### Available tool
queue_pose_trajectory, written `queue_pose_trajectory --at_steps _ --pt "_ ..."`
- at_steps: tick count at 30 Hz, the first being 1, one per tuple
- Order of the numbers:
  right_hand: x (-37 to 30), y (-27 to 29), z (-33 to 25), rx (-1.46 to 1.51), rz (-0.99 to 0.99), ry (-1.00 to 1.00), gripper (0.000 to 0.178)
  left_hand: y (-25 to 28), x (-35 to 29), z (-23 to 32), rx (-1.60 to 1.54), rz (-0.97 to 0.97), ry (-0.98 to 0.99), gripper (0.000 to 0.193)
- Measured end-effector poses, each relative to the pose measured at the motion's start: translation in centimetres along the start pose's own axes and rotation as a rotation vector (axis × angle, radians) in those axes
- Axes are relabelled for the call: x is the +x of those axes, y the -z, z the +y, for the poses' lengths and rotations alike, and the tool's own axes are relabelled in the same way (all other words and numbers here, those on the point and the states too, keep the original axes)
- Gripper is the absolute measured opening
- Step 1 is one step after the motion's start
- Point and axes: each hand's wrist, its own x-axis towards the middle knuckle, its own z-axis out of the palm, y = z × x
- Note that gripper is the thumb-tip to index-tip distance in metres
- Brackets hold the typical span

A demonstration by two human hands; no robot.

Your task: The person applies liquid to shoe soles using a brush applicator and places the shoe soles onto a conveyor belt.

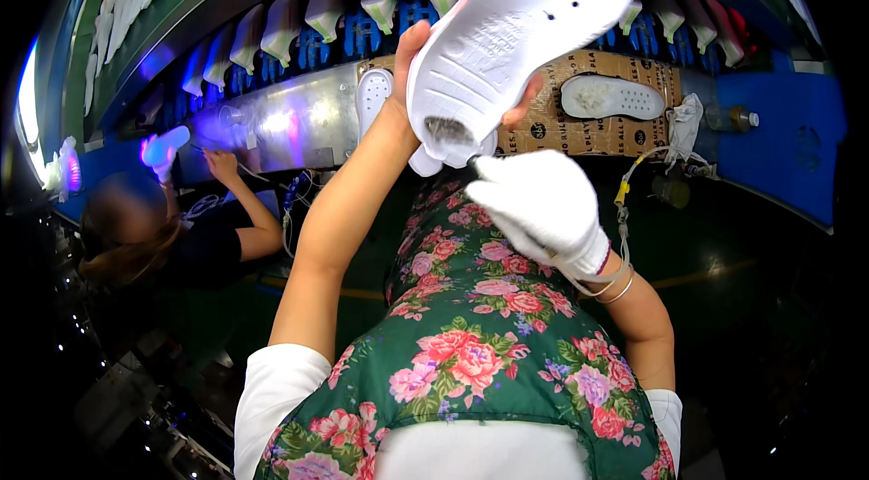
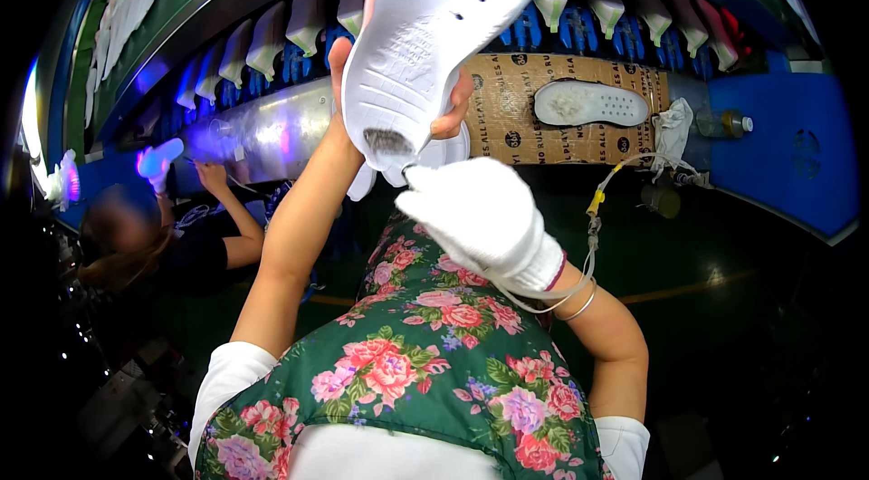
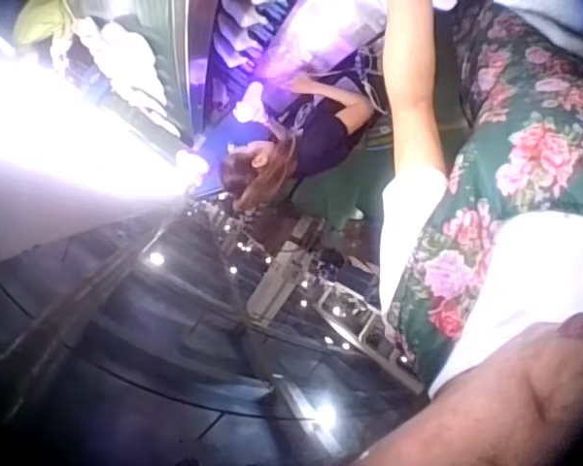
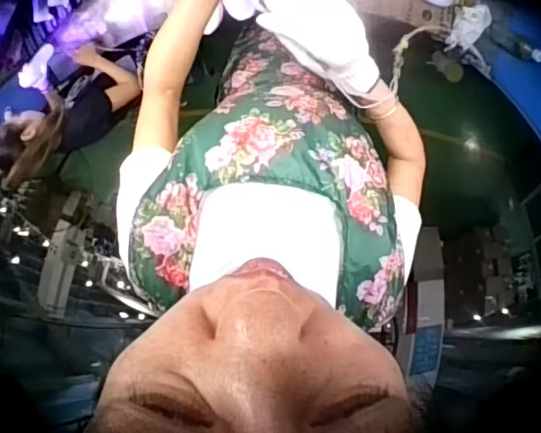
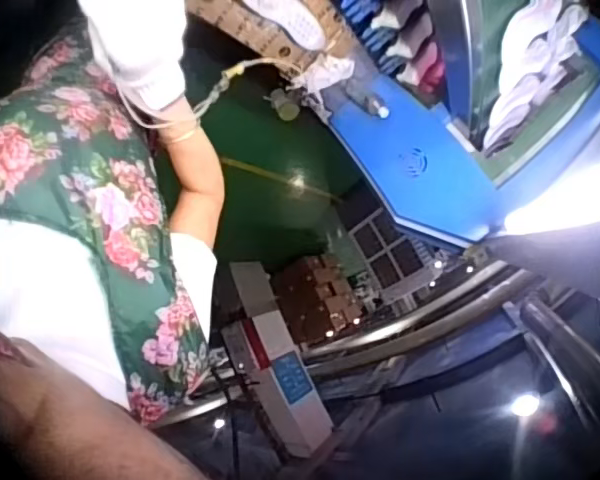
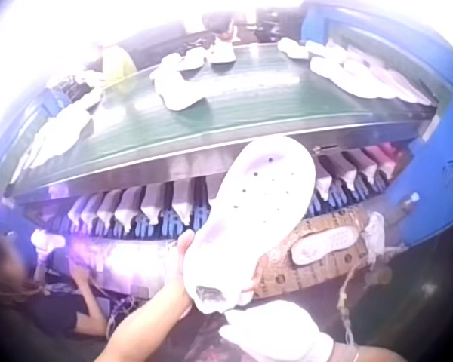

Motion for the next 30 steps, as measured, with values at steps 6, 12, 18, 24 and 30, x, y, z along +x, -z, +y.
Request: queue_pose_trajectory --at_steps 6,12,18,24,30 --pt "1.0 2.3 -0.9 0.292 -0.023 -0.216 0.024 -0.2 1.7 -0.1 -0.013 -0.099 0.068 0.094" --pt "0.3 0.5 -0.6 0.069 -0.039 -0.049 0.028 -0.5 2.1 0.7 0.082 -0.026 0.099 0.091" --pt "1.2 1.6 0.0 0.38 0.044 -0.466 0.018 -1.0 1.9 1.1 0.189 0.234 0.138 0.108" --pt "2.7 4.9 1.8 0.183 0.189 -0.401 0.022 -2.6 -0.2 -2.1 0.063 0.627 -0.063 0.087" --pt "3.7 7.8 2.7 -0.103 0.234 -0.225 0.021 -1.6 -1.7 -3.8 0.143 0.451 0.045 0.097"
